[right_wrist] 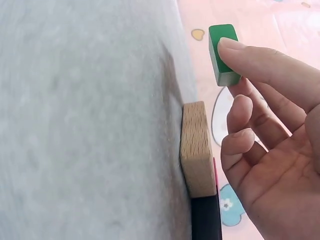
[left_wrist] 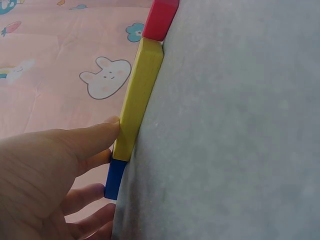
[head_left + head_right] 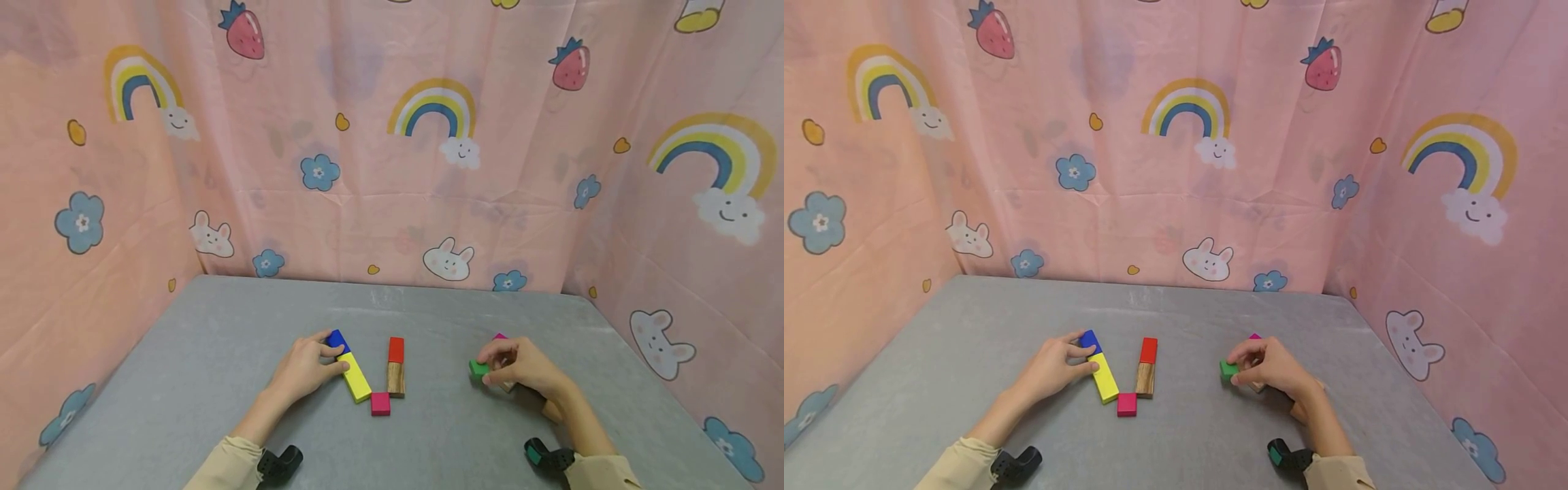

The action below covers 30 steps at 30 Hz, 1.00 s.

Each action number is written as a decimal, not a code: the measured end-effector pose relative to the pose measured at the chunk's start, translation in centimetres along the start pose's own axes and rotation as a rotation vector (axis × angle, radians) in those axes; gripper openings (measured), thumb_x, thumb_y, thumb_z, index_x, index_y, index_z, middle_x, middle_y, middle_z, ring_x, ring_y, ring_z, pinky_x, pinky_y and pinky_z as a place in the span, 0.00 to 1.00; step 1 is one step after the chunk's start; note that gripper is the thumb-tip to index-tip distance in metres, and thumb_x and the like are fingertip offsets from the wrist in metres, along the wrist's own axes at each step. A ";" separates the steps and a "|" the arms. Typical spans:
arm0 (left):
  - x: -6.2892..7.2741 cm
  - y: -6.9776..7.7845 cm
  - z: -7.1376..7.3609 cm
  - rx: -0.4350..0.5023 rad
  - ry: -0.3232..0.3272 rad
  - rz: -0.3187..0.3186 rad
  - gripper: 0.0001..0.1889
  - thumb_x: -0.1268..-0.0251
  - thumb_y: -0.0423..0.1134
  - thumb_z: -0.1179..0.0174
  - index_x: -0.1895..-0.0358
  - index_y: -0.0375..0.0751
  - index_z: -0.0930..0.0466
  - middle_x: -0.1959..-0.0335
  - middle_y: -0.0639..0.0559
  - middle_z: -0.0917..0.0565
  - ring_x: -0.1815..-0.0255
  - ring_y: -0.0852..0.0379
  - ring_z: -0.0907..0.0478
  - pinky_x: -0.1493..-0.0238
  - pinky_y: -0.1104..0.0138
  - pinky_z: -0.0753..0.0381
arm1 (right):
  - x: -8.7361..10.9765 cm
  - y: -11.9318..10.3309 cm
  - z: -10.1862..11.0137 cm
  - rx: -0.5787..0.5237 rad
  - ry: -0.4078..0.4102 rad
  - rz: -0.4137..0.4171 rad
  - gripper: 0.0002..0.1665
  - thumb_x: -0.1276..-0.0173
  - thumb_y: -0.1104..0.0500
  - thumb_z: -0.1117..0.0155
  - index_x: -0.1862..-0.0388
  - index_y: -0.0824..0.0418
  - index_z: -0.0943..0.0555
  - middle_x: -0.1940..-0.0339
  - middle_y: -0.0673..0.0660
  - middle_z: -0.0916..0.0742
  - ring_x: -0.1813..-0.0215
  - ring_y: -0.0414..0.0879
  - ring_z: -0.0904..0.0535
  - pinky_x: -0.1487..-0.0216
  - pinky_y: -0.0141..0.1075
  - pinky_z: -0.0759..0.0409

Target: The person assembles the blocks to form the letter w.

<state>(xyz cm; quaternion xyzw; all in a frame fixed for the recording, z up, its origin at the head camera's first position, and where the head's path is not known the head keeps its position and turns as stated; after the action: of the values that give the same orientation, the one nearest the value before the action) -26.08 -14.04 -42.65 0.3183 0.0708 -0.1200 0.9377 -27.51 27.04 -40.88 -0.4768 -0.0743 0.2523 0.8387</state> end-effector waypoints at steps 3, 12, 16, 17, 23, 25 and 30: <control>0.0 0.0 -0.1 0.003 -0.001 -0.001 0.21 0.42 0.50 0.29 0.48 0.44 0.13 0.33 0.44 0.27 0.32 0.35 0.36 0.39 0.42 0.33 | -0.1 -0.1 -0.1 0.005 0.013 -0.006 0.15 0.47 0.64 0.21 0.59 0.62 0.13 0.66 0.62 0.16 0.68 0.48 0.23 0.70 0.36 0.24; 0.2 -0.1 -0.1 0.010 -0.002 -0.014 0.21 0.42 0.49 0.29 0.48 0.43 0.13 0.33 0.42 0.28 0.32 0.34 0.36 0.39 0.42 0.33 | -0.4 -1.2 -0.9 -0.020 0.019 0.016 0.15 0.46 0.64 0.21 0.59 0.63 0.13 0.56 0.63 0.16 0.65 0.51 0.23 0.68 0.37 0.22; 0.2 -0.1 -0.1 0.013 -0.003 -0.016 0.21 0.42 0.49 0.29 0.48 0.43 0.13 0.33 0.42 0.28 0.32 0.34 0.36 0.39 0.43 0.33 | -0.5 -1.5 -1.2 -0.013 0.020 -0.004 0.15 0.46 0.64 0.21 0.58 0.63 0.13 0.55 0.64 0.16 0.64 0.52 0.23 0.67 0.36 0.22; 0.2 -0.1 -0.1 0.013 -0.004 -0.016 0.21 0.42 0.49 0.29 0.48 0.42 0.13 0.33 0.42 0.28 0.32 0.34 0.36 0.38 0.43 0.33 | -0.5 -1.5 -1.3 -0.006 0.023 -0.007 0.15 0.46 0.64 0.21 0.58 0.63 0.13 0.55 0.63 0.16 0.64 0.52 0.23 0.67 0.36 0.22; 0.3 -0.1 -0.1 0.010 -0.011 -0.015 0.21 0.41 0.49 0.29 0.48 0.43 0.13 0.32 0.42 0.28 0.32 0.34 0.36 0.39 0.43 0.33 | -0.7 -1.5 -1.7 0.033 0.053 -0.061 0.15 0.47 0.60 0.20 0.60 0.59 0.12 0.60 0.61 0.16 0.65 0.52 0.23 0.68 0.37 0.23; 0.2 0.0 0.0 0.014 -0.012 -0.014 0.21 0.41 0.49 0.29 0.47 0.42 0.14 0.32 0.42 0.28 0.31 0.34 0.37 0.39 0.43 0.33 | -0.9 -1.6 -2.0 0.035 0.063 -0.066 0.15 0.47 0.60 0.20 0.60 0.58 0.12 0.62 0.61 0.16 0.67 0.51 0.23 0.70 0.37 0.23; 0.1 0.1 0.1 0.017 -0.007 -0.017 0.21 0.41 0.50 0.29 0.47 0.43 0.14 0.32 0.43 0.28 0.31 0.34 0.37 0.39 0.43 0.33 | -1.3 -2.4 -2.7 0.017 0.078 -0.034 0.14 0.47 0.61 0.20 0.60 0.58 0.12 0.65 0.61 0.16 0.69 0.51 0.24 0.74 0.35 0.26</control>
<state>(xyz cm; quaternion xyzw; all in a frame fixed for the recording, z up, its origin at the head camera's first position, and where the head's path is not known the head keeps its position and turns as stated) -26.00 -14.07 -42.52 0.3251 0.0692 -0.1298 0.9342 -26.80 23.30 -40.13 -0.4779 -0.0474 0.2197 0.8492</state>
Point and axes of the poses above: each hand's wrist, its own x-axis away from the middle knuckle, its own z-axis out of the back of the hand, y = z × x, the point moved 2 cm from there along -x, towards the middle knuckle
